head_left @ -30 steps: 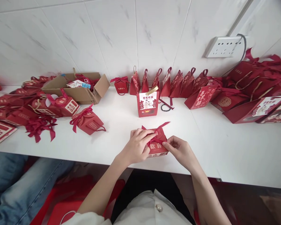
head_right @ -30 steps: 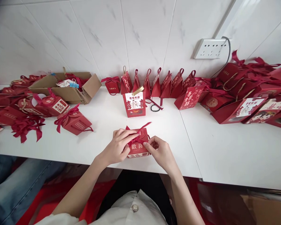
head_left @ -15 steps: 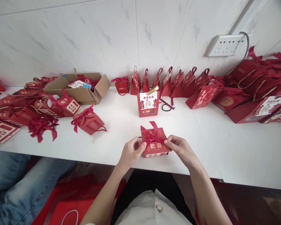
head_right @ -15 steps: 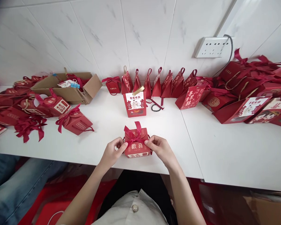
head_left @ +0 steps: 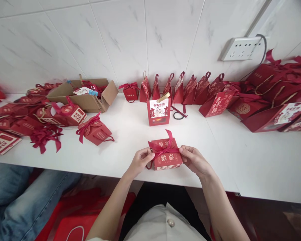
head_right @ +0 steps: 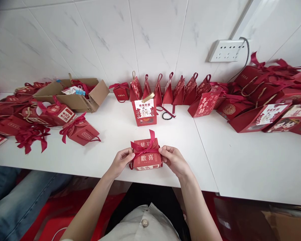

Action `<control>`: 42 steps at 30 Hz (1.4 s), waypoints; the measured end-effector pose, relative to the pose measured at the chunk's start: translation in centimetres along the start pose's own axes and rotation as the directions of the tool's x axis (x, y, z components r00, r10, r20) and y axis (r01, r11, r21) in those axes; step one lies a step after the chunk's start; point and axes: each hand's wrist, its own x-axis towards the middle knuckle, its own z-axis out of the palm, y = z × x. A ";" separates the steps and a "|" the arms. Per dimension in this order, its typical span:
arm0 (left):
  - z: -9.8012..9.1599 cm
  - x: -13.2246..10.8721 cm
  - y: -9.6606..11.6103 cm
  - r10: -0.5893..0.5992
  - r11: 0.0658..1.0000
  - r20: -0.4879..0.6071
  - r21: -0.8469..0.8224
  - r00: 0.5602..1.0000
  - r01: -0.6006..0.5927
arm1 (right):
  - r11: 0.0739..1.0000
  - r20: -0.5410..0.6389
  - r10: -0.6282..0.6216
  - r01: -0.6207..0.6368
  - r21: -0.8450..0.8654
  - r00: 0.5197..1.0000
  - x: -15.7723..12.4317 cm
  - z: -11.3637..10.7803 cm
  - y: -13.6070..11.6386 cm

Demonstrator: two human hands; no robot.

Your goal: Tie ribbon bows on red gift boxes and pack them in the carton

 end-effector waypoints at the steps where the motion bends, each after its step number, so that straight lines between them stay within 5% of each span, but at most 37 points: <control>1: -0.1 0.0 0.0 -0.002 1.000 0.004 0.004 1.000 0.002 | 1.000 0.004 0.005 -0.005 0.016 1.000 0.1 -0.1 0.1; 19: -0.3 0.1 -0.2 0.028 0.997 0.008 0.074 1.000 -0.029 | 0.997 0.051 0.008 -0.012 0.075 0.999 0.3 -1.1 1.2; 25: -0.4 0.2 -0.2 0.026 0.996 -0.012 0.086 1.000 -0.025 | 0.970 -0.068 -0.136 0.119 -0.212 0.988 0.0 -2.0 0.1; 28: -0.4 0.2 0.1 0.027 0.994 -0.021 0.110 0.999 -0.025 | 0.779 -0.217 -0.474 0.291 -0.555 0.853 -0.1 -1.0 -2.5; 30: -0.3 0.2 0.3 0.027 0.989 -0.018 0.144 0.999 -0.024 | 0.543 -0.100 -0.637 0.352 -0.762 0.764 0.3 0.9 -4.3; 32: -0.2 0.1 0.5 0.031 0.983 -0.022 0.183 0.999 -0.026 | 0.281 0.140 -0.626 0.389 -0.877 0.767 1.0 3.4 -5.8; 35: -0.1 -0.2 0.8 0.035 0.972 -0.040 0.232 0.999 -0.025 | 0.027 0.335 -0.365 0.370 -0.929 0.869 2.4 6.5 -6.7; 38: 0.0 -0.6 1.0 0.035 0.966 -0.058 0.257 0.998 -0.019 | 0.003 0.373 -0.189 0.381 -0.925 0.908 3.6 7.5 -6.5; 42: 0.1 -0.9 1.3 0.033 0.961 -0.069 0.275 0.997 -0.013 | 0.164 0.409 -0.168 0.435 -0.885 0.897 4.1 7.1 -5.9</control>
